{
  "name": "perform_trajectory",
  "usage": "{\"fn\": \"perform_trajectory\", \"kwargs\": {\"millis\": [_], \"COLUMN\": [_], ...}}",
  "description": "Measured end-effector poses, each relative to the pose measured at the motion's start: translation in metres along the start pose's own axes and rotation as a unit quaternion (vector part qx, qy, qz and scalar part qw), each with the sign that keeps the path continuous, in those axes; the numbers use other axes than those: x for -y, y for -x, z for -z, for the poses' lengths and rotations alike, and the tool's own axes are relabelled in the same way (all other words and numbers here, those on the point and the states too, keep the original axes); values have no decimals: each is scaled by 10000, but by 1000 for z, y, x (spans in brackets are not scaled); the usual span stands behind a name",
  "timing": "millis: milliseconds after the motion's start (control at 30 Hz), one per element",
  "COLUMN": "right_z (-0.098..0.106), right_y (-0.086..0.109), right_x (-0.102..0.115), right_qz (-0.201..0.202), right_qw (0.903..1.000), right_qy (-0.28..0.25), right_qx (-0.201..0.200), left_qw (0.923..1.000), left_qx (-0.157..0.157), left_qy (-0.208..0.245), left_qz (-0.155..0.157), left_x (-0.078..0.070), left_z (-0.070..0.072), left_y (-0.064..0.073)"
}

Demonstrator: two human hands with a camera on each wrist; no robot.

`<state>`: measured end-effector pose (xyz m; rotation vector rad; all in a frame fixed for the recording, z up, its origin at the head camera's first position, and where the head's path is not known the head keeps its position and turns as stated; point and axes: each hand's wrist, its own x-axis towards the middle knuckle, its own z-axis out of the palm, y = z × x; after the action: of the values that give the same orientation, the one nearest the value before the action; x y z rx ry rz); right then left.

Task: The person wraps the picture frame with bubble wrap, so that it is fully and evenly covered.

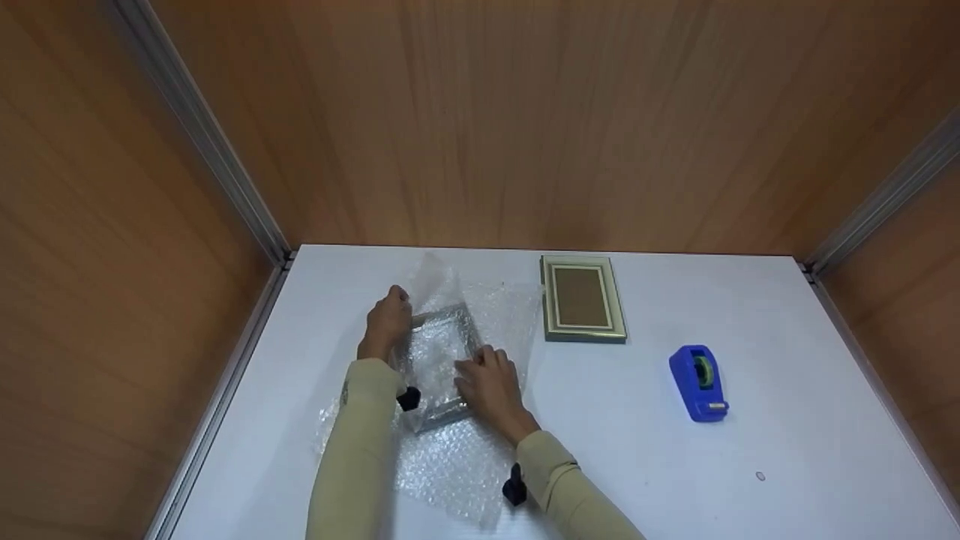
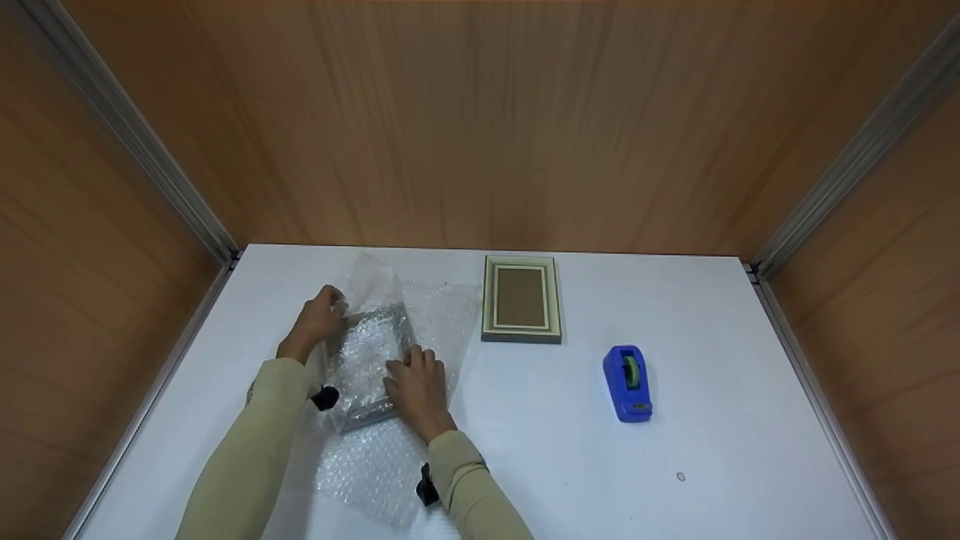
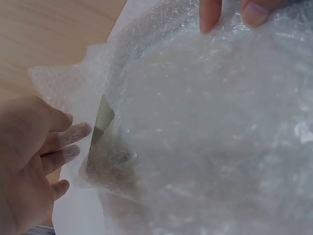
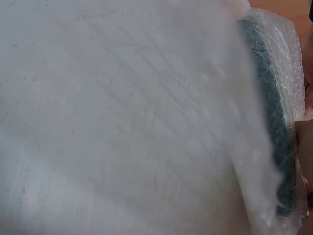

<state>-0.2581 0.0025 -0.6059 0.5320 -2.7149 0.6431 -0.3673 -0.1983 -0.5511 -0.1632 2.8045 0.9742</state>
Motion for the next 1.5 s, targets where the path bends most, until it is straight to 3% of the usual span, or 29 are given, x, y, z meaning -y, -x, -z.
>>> {"fn": "perform_trajectory", "kwargs": {"millis": [167, 267, 467, 600, 767, 867, 1233, 1500], "right_z": [-1, -2, -5, -4, -5, -5, -8, -9], "right_y": [-1, 0, -2, -3, -3, -5, -10, -14], "right_x": [1, 0, 1, 2, 5, 5, 1, 3], "right_qz": [52, 106, 236, 226, 74, 68, 330, 165], "right_qw": [9999, 9997, 9989, 9991, 9999, 9999, 9988, 9995], "right_qy": [-54, -41, -36, -12, 107, 139, 315, 266], "right_qx": [-113, -194, -410, -348, 23, 13, -181, -13], "left_qw": [9977, 9956, 9974, 9956, 9902, 9872, 9814, 9717], "left_qx": [-304, -326, -110, -278, -623, -720, -393, -586], "left_qy": [-540, -783, -113, 43, -330, -498, -870, -1294], "left_qz": [-271, -391, -704, -898, -1208, -1333, -1666, -1885], "left_x": [-7, -13, -24, -30, -32, -34, -39, -36], "left_z": [-1, -1, 3, 4, 6, 8, 9, 3], "left_y": [-1, 1, 3, 3, 6, 9, 22, 30]}}
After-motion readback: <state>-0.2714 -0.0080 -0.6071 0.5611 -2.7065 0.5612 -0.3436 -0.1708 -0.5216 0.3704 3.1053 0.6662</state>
